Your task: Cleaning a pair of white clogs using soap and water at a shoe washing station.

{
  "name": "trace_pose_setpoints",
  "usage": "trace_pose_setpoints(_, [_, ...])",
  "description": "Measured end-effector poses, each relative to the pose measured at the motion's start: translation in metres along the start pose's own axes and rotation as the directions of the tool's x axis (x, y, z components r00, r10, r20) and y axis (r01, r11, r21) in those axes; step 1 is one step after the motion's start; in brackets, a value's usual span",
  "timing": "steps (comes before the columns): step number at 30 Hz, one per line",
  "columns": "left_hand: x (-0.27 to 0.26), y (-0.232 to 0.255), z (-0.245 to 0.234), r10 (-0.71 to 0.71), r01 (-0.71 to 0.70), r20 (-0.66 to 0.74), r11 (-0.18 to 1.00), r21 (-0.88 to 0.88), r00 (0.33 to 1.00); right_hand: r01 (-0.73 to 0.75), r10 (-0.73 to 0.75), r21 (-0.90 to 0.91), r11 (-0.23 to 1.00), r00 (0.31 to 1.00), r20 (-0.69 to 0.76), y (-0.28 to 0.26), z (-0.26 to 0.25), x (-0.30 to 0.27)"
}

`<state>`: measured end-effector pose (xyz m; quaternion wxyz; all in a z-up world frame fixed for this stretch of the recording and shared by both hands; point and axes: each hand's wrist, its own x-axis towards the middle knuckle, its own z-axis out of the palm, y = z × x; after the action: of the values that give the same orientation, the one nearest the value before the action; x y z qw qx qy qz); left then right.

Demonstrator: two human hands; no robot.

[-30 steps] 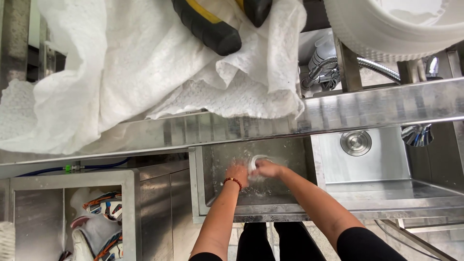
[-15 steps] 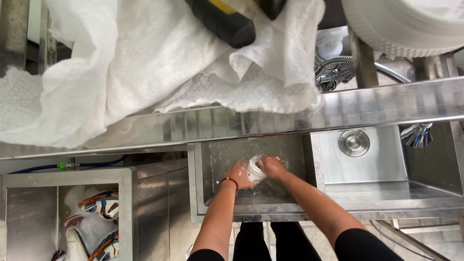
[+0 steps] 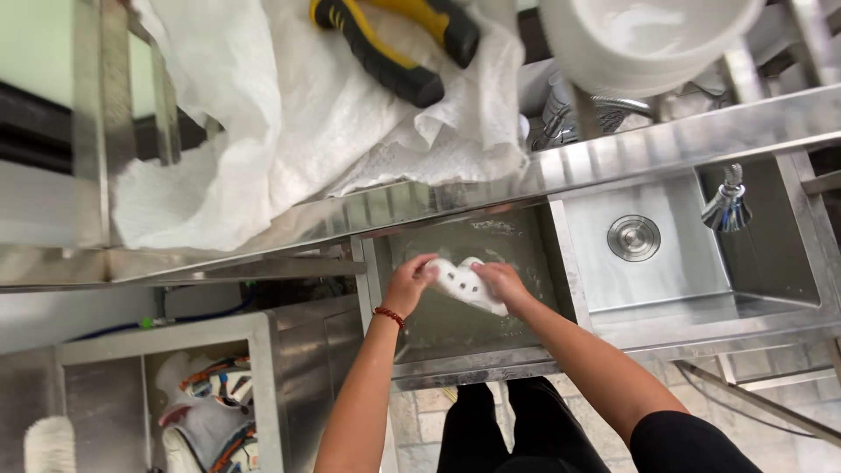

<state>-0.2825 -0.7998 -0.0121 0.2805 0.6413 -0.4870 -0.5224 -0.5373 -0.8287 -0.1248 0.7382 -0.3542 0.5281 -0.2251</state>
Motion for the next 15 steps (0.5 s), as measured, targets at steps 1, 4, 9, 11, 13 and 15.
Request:
trace_pose_setpoints(1, [-0.001,0.005,-0.006,0.011,-0.011,0.008,1.000,0.013,1.000,0.013,-0.013,0.012,1.000,1.000,-0.007,-0.024,0.011,-0.014])
trace_pose_setpoints(4, [-0.003,0.009,-0.012,0.001,-0.017,-0.061,0.963,-0.267,0.998,-0.017,0.021,0.360,0.933,1.000,-0.006,-0.078,0.028,-0.054])
trace_pose_setpoints(9, [-0.001,-0.030,0.008,-0.395,0.337,-0.070,0.852,-0.400,0.916,-0.005,0.033,0.738,0.675,0.999,-0.023,-0.111,0.025,-0.080])
trace_pose_setpoints(11, [-0.012,-0.021,0.023,-0.374,0.311,-0.097,0.868,-0.387,0.922,0.003,0.039,0.726,0.688,0.998,-0.041,-0.117,0.018,-0.094])
trace_pose_setpoints(13, [-0.019,-0.034,0.037,-0.361,0.293,-0.131,0.883,-0.366,0.924,0.002,0.050,0.722,0.692,0.997,-0.051,-0.126,0.016,-0.109])
trace_pose_setpoints(15, [-0.015,-0.061,0.061,-0.263,0.185,-0.203,0.923,-0.336,0.943,-0.083,0.156,0.651,0.754,0.986,-0.056,-0.143,0.008,-0.127])
